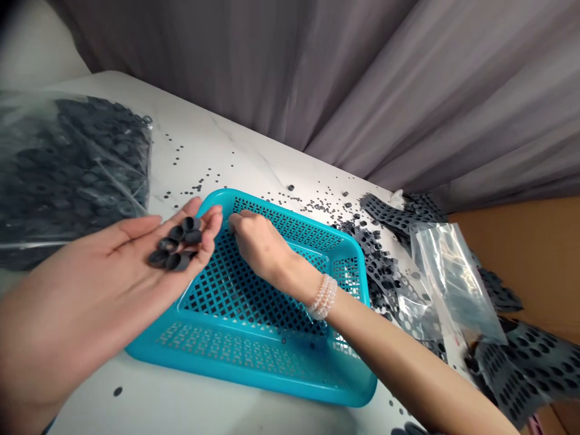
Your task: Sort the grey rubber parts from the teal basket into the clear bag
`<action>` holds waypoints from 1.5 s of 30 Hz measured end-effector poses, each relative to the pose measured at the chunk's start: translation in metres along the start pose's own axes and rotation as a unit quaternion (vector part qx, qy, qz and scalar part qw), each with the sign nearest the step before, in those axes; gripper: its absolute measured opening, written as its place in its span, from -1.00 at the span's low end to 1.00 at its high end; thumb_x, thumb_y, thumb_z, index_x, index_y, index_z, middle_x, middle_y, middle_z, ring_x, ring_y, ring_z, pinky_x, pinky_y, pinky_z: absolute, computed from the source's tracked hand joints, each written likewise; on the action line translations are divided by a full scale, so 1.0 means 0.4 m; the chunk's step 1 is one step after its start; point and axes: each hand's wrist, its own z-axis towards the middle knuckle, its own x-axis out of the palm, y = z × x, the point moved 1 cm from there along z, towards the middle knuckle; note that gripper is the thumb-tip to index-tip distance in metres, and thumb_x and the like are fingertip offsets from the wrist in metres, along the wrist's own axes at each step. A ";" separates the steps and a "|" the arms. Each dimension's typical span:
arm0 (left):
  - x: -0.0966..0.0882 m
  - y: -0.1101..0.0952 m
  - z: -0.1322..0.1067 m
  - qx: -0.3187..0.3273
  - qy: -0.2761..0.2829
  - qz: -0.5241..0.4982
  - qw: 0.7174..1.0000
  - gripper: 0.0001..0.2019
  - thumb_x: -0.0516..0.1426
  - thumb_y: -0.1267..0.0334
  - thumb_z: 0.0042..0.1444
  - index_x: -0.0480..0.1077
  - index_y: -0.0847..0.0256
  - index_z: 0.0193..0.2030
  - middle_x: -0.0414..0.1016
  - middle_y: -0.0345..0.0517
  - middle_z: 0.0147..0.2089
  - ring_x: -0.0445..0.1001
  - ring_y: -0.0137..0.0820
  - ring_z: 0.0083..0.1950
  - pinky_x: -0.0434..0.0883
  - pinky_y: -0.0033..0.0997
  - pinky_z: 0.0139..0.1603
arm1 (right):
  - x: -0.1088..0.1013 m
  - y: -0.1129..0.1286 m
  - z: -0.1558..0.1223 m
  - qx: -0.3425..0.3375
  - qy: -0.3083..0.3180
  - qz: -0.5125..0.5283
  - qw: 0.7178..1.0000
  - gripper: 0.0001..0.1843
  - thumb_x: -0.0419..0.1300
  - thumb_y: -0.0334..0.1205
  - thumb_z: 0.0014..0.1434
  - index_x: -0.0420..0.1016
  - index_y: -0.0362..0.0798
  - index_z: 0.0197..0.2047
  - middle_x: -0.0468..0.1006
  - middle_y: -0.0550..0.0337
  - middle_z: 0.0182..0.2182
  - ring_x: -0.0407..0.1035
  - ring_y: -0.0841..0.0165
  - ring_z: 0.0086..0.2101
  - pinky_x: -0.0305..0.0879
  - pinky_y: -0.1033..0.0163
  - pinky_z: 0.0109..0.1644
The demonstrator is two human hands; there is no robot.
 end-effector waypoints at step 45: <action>-0.026 0.092 0.008 -0.158 0.246 0.121 0.949 -0.38 -0.31 0.35 0.06 0.56 0.22 -0.10 0.56 -0.12 -0.01 0.19 -0.28 0.26 0.39 -0.31 -0.08 | -0.098 0.116 -0.254 0.146 -0.146 0.316 0.926 -0.81 0.15 -0.48 0.20 0.51 -0.02 -0.20 0.62 0.29 -0.24 0.51 0.48 -0.23 0.45 0.41 -0.15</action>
